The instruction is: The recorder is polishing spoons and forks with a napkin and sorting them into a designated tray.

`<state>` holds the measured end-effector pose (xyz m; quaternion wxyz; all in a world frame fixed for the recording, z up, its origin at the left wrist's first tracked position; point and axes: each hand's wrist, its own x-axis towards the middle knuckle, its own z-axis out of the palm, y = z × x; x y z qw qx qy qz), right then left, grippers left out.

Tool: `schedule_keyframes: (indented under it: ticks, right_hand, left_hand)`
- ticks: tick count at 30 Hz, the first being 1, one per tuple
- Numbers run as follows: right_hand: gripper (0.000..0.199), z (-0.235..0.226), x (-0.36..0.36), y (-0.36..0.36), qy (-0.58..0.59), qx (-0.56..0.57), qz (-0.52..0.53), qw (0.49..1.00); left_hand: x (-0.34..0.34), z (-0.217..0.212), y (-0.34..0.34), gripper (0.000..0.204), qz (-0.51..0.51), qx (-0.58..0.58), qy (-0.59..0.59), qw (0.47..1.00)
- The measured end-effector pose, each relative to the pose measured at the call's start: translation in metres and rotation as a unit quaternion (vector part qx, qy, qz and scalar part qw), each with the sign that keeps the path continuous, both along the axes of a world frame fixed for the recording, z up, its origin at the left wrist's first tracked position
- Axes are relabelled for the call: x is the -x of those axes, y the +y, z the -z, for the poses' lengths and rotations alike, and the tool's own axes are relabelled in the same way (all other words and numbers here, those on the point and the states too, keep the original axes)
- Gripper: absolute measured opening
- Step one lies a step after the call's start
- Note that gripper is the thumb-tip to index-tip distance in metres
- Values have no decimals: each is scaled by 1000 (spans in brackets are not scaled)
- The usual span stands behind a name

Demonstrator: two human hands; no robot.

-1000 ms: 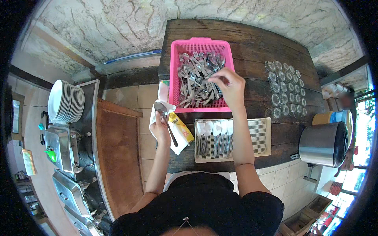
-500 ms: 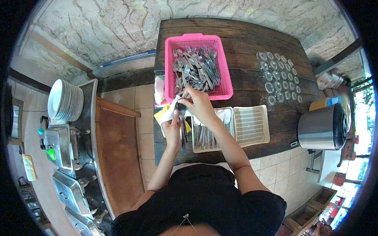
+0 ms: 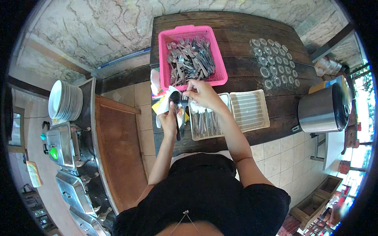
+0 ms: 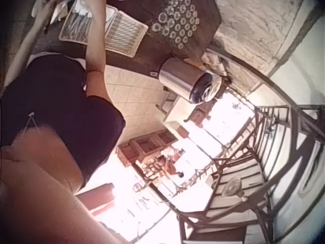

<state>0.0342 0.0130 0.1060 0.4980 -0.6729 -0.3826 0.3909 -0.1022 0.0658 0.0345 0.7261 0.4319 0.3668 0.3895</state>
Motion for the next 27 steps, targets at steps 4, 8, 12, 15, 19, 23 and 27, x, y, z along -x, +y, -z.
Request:
schedule_keyframes:
  ticks: [4,8,12,15,19,23,27]
  right_hand:
    - [18,1,3,-7,-4,-14,-6,1000]
    - [18,13,14,-5,20,-55,22,998]
    - [20,19,21,-9,-45,-87,86,992]
    - [22,19,32,-8,-57,-75,149,984]
    - [27,16,42,-12,-223,-141,194,945]
    - [20,15,68,-23,-343,-206,291,869]
    - [13,48,107,-44,-223,-96,152,958]
  left_hand:
    - [-1,-13,-4,21,-12,0,-7,1000]
    - [0,-8,-12,20,17,-25,46,998]
    - [-4,-12,-21,17,17,5,9,1000]
    - [-4,-18,-28,16,48,9,-44,998]
    - [0,-20,-31,17,32,12,-30,999]
    - [8,-17,-26,16,-78,46,-45,995]
    - [11,-15,-22,16,-107,84,-101,986]
